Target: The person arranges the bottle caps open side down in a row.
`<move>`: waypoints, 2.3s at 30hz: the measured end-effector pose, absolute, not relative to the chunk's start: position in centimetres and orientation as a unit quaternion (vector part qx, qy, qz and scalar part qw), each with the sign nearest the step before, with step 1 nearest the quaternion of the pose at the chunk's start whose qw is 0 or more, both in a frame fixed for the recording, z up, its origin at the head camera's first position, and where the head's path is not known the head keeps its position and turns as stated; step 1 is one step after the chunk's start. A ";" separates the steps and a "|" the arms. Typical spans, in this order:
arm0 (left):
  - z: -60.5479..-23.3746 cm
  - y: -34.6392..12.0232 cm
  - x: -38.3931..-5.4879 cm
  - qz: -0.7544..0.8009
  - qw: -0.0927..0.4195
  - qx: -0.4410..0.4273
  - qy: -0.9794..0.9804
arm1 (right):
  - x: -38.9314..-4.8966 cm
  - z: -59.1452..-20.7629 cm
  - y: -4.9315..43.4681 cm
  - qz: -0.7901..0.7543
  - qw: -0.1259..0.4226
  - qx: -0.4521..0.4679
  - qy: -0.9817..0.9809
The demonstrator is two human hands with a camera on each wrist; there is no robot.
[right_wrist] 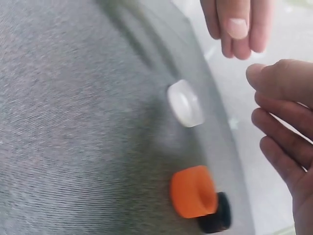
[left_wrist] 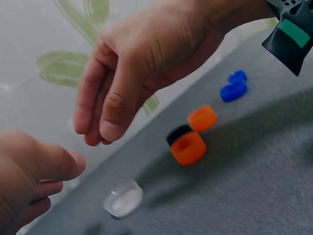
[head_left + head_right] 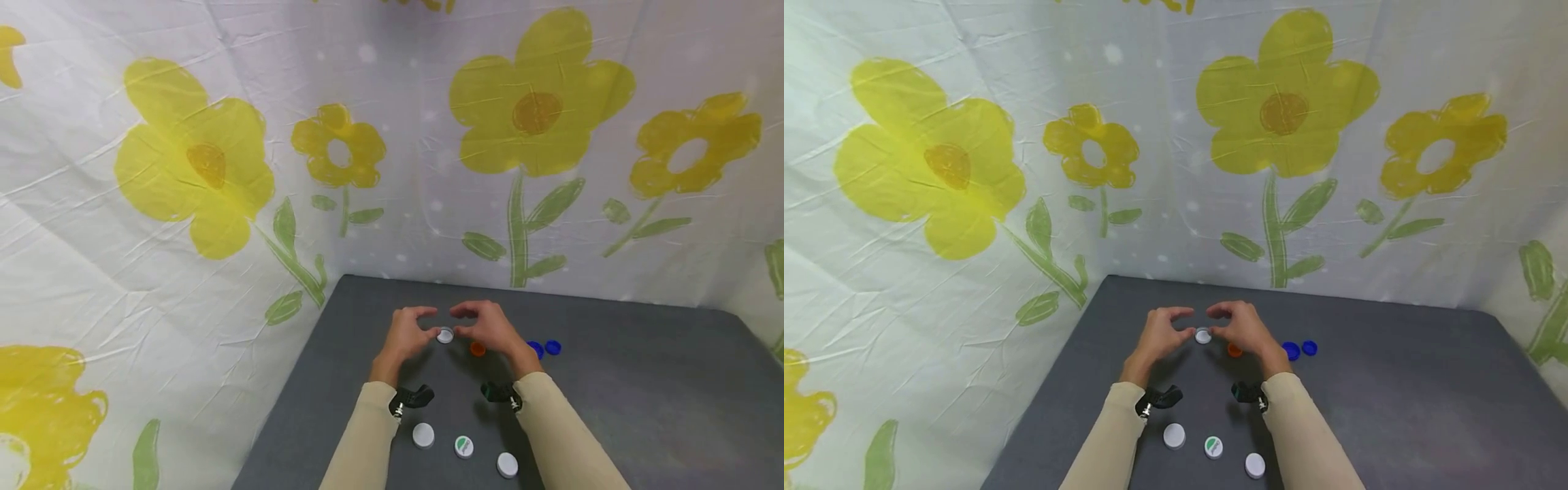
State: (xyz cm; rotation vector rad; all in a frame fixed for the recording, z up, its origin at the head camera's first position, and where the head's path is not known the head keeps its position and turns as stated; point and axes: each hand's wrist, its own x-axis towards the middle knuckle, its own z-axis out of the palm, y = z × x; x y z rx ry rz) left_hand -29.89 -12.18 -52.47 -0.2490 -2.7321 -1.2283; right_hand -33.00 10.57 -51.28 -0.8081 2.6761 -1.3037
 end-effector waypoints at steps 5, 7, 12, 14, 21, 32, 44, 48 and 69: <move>-54.2 -11.9 -30.5 -0.404 0.068 -0.074 -0.909 | -33.6 -52.5 10.1 -0.420 0.038 -0.258 0.869; -54.8 -11.8 -30.6 -0.402 0.071 -0.074 -0.910 | -33.8 -52.9 9.9 -0.415 0.038 -0.260 0.871; -55.9 -11.7 -30.8 -0.398 0.077 -0.080 -0.911 | -34.2 -53.9 9.6 -0.388 0.037 -0.262 0.883; -56.3 -11.7 -30.8 -0.394 0.077 -0.083 -0.912 | -34.3 -54.3 9.5 -0.373 0.035 -0.263 0.889; -58.0 -11.5 -31.4 -0.378 0.107 -0.111 -0.913 | -34.2 -55.5 9.4 -0.366 0.021 -0.255 0.894; -57.8 -10.4 -30.8 -0.369 0.139 -0.087 -0.915 | -34.1 -56.0 9.2 -0.359 -0.017 -0.248 0.900; -57.3 -10.6 -30.4 -0.398 0.112 -0.077 -0.907 | -33.4 -55.2 9.3 -0.366 0.001 -0.247 0.897; -57.0 -10.7 -30.0 -0.419 0.115 -0.081 -0.897 | -32.8 -54.4 9.7 -0.377 -0.010 -0.246 0.893; -50.2 -9.6 -25.9 -0.496 0.143 -0.133 -0.846 | -27.1 -48.8 11.9 -0.478 -0.087 -0.217 0.847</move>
